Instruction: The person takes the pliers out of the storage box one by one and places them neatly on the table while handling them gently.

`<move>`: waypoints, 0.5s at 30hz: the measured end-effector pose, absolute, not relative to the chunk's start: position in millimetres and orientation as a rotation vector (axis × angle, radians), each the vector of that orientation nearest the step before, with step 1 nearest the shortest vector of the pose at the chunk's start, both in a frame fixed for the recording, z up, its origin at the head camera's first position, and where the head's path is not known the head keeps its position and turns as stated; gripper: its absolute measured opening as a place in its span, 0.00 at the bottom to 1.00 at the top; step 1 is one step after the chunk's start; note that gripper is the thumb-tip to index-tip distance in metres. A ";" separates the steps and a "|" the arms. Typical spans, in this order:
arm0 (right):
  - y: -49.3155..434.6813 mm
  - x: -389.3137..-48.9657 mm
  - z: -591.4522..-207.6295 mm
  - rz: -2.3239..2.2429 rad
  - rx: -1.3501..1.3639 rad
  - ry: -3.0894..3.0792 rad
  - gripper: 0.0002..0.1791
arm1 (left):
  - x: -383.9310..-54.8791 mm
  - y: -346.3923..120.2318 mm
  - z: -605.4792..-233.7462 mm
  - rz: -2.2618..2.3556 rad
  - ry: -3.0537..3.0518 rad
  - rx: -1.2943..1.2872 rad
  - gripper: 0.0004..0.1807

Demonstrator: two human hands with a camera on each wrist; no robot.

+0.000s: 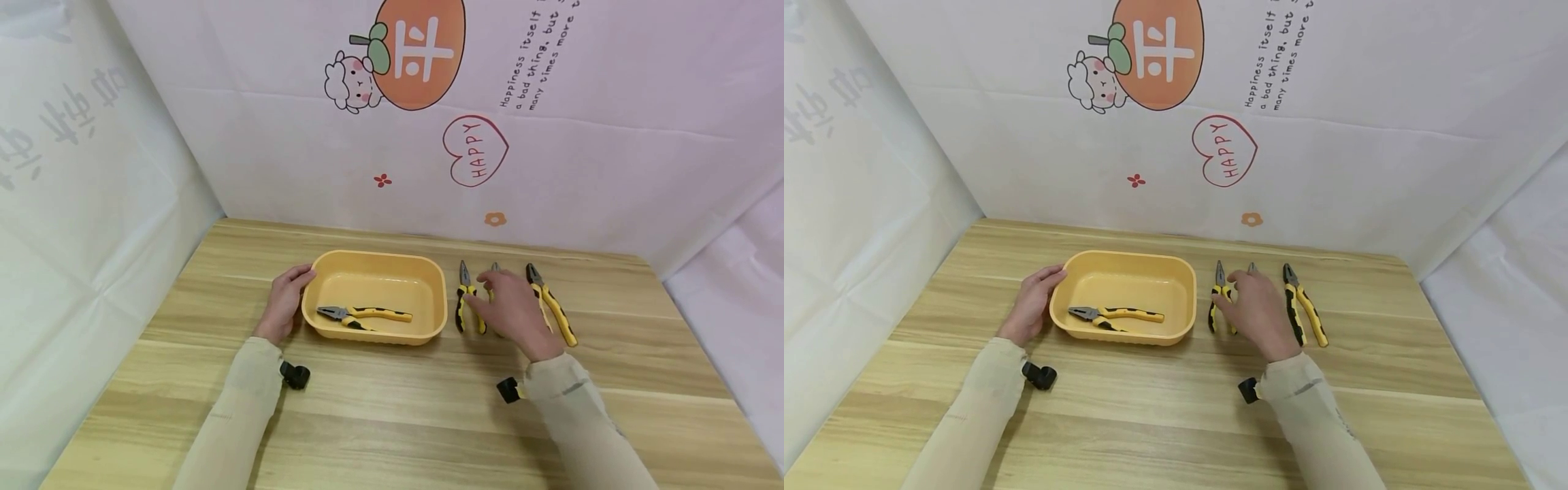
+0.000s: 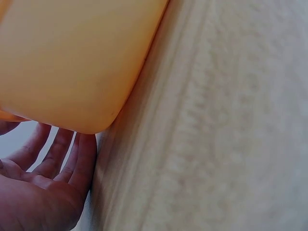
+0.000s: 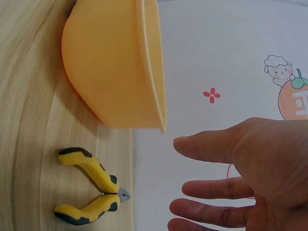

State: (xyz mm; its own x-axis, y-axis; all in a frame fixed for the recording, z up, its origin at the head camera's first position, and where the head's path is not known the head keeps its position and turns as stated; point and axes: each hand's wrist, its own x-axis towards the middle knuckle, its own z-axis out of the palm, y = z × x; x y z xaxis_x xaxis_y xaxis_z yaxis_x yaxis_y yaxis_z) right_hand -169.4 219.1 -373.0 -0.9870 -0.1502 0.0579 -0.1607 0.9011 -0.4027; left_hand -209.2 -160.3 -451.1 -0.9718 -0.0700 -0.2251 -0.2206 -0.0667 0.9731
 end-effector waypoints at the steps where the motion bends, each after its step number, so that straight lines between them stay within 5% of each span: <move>1: 218.0 -170.1 -373.4 0.646 0.259 -3.033 0.26 | -209.4 -160.5 -451.3 2.195 2.075 -0.322 0.23; 15: 199.3 -174.8 -371.5 0.646 0.347 -3.056 0.26 | -209.5 -161.1 -452.3 2.188 2.082 -0.311 0.23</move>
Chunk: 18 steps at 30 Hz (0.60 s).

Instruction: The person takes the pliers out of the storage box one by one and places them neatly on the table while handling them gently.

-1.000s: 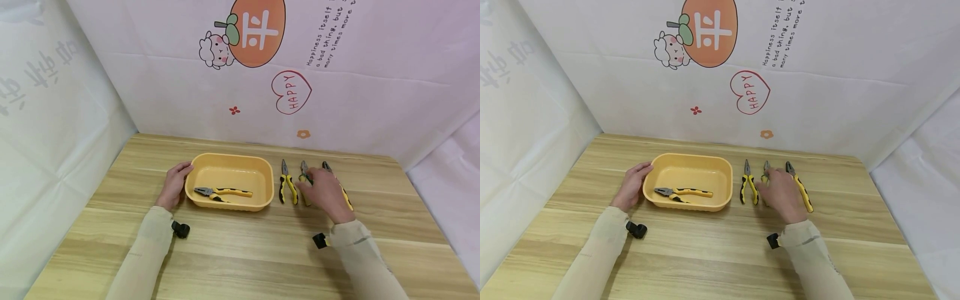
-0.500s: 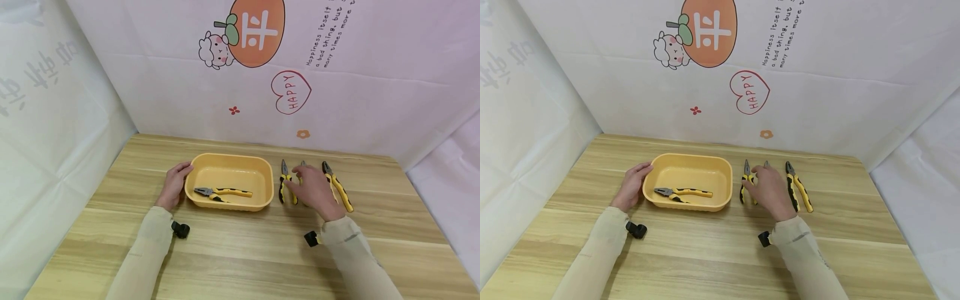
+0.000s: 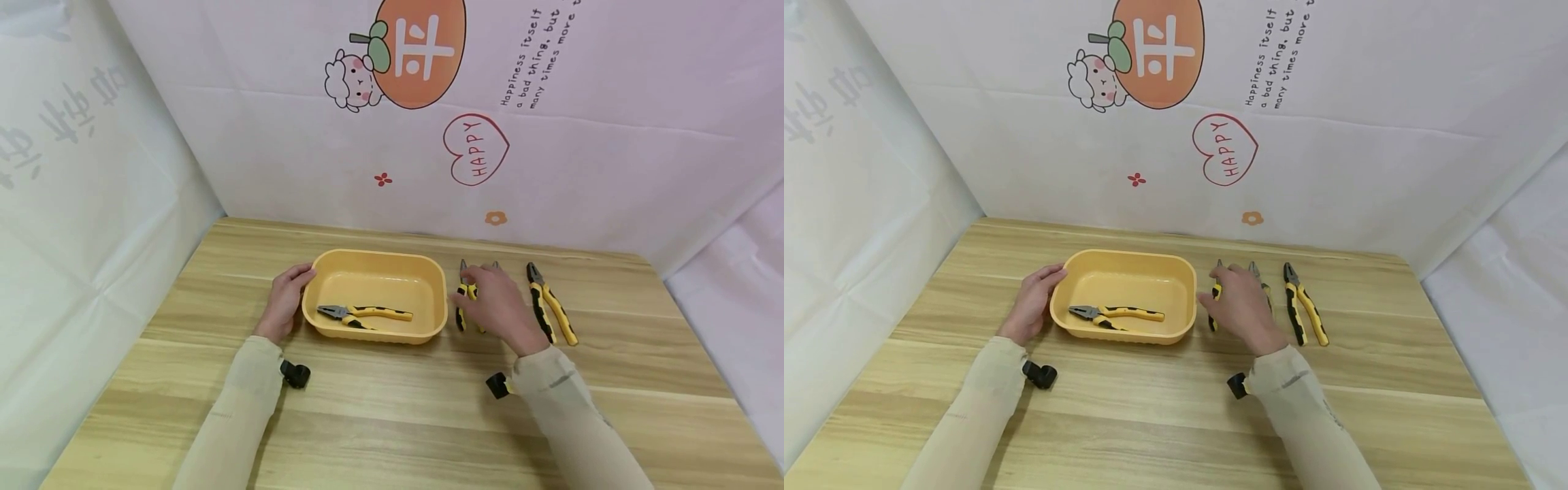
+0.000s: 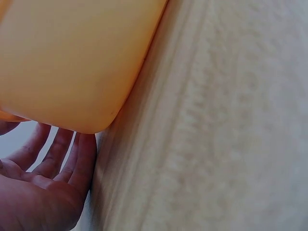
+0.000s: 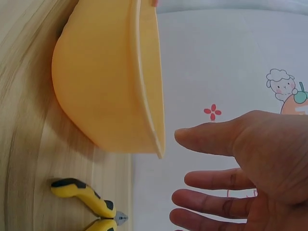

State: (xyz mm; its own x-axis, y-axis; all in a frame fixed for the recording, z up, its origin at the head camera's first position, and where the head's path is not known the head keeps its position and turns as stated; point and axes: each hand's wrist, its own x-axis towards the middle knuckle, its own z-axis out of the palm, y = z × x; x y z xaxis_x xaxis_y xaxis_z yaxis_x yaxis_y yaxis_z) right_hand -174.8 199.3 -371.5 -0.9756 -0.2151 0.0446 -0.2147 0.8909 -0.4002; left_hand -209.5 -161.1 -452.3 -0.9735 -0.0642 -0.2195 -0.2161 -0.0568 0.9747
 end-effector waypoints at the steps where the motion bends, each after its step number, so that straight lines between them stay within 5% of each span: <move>1: 197.9 -175.0 -371.0 -0.650 -0.357 3.054 0.26 | -209.6 -161.1 -452.3 2.187 2.083 -0.309 0.23; 18: 177.1 -176.2 -369.4 -0.654 -0.491 3.041 0.27 | -209.5 -159.8 -449.4 2.185 2.084 -0.327 0.23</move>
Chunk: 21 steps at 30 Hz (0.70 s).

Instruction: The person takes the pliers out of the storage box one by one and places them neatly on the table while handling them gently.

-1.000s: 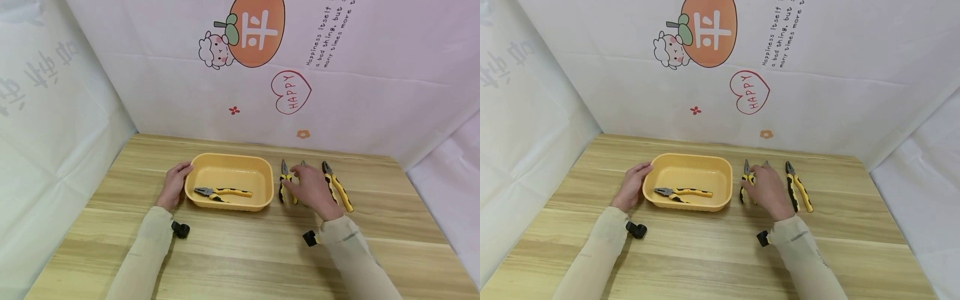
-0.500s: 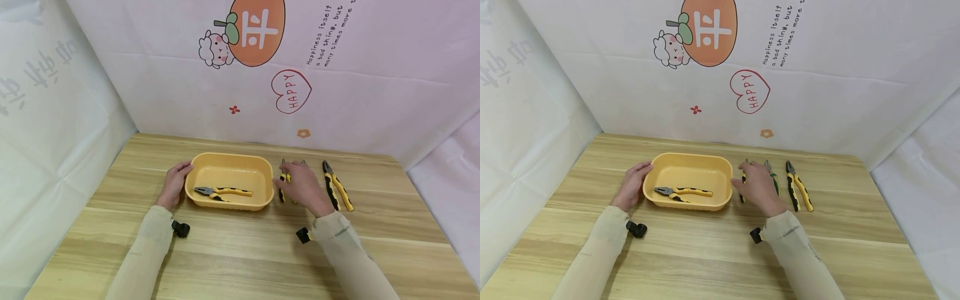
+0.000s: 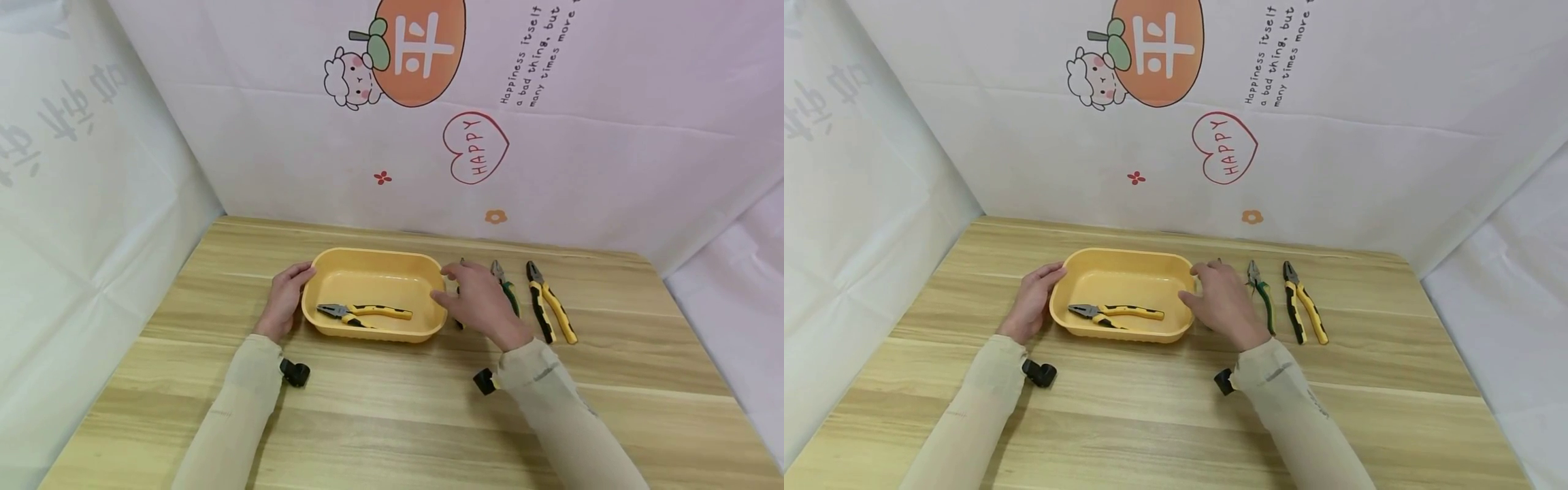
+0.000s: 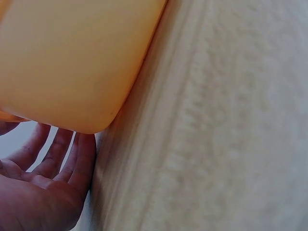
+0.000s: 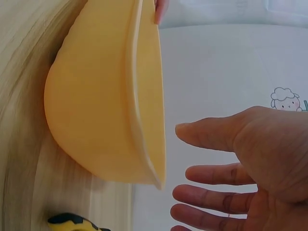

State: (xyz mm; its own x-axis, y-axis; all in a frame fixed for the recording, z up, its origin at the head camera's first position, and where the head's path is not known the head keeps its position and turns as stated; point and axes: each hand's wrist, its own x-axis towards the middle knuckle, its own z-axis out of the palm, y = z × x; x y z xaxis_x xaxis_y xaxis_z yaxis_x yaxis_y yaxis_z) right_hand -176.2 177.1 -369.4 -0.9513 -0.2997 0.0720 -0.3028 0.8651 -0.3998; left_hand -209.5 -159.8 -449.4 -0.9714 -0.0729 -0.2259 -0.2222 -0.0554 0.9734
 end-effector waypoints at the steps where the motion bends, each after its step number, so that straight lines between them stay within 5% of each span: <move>1: 175.7 -176.1 -369.3 0.648 0.496 -3.029 0.27 | -209.4 -159.9 -449.4 2.187 2.082 -0.330 0.23; 21: 148.4 -176.5 -376.1 0.559 0.719 -3.061 0.26 | -210.3 -159.1 -449.2 2.193 2.074 -0.337 0.22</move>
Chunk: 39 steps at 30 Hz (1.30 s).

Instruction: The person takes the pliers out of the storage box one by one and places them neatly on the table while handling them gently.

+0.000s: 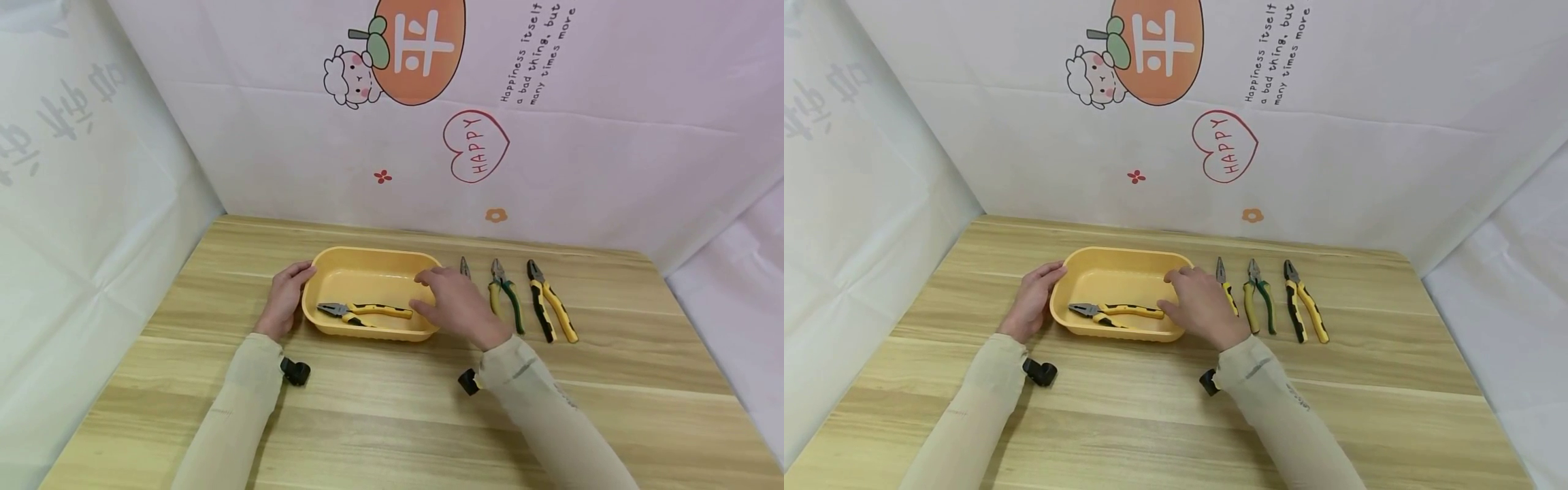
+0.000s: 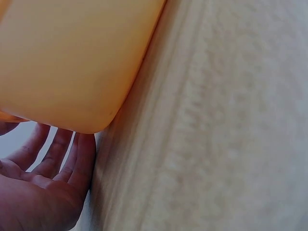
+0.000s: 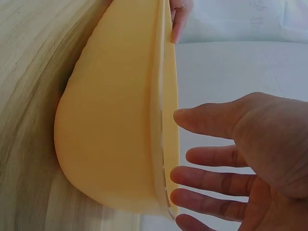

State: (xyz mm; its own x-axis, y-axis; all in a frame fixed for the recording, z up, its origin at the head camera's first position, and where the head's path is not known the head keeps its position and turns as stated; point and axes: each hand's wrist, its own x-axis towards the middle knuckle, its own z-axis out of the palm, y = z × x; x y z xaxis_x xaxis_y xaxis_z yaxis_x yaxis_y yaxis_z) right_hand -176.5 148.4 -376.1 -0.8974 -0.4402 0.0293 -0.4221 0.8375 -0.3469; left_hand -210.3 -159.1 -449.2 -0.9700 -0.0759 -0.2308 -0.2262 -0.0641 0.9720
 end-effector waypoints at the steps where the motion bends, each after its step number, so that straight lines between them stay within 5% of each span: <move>1: 147.8 -176.5 -376.6 -0.537 -0.709 2.964 0.26 | -210.3 -159.1 -449.1 2.193 2.074 -0.337 0.23; 39: 98.5 -188.1 -405.4 -0.570 -0.811 2.812 0.34 | -210.1 -158.3 -449.9 2.219 2.076 -0.342 0.23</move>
State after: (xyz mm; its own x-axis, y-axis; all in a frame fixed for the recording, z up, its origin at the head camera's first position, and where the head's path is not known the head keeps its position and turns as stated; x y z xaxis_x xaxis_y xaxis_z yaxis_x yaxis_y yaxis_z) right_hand -188.1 98.5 -405.4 -0.8402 -0.5403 -0.0466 -0.4795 0.7803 -0.4016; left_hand -210.1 -158.3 -449.9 -0.9716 -0.0905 -0.2187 -0.2122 -0.0766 0.9742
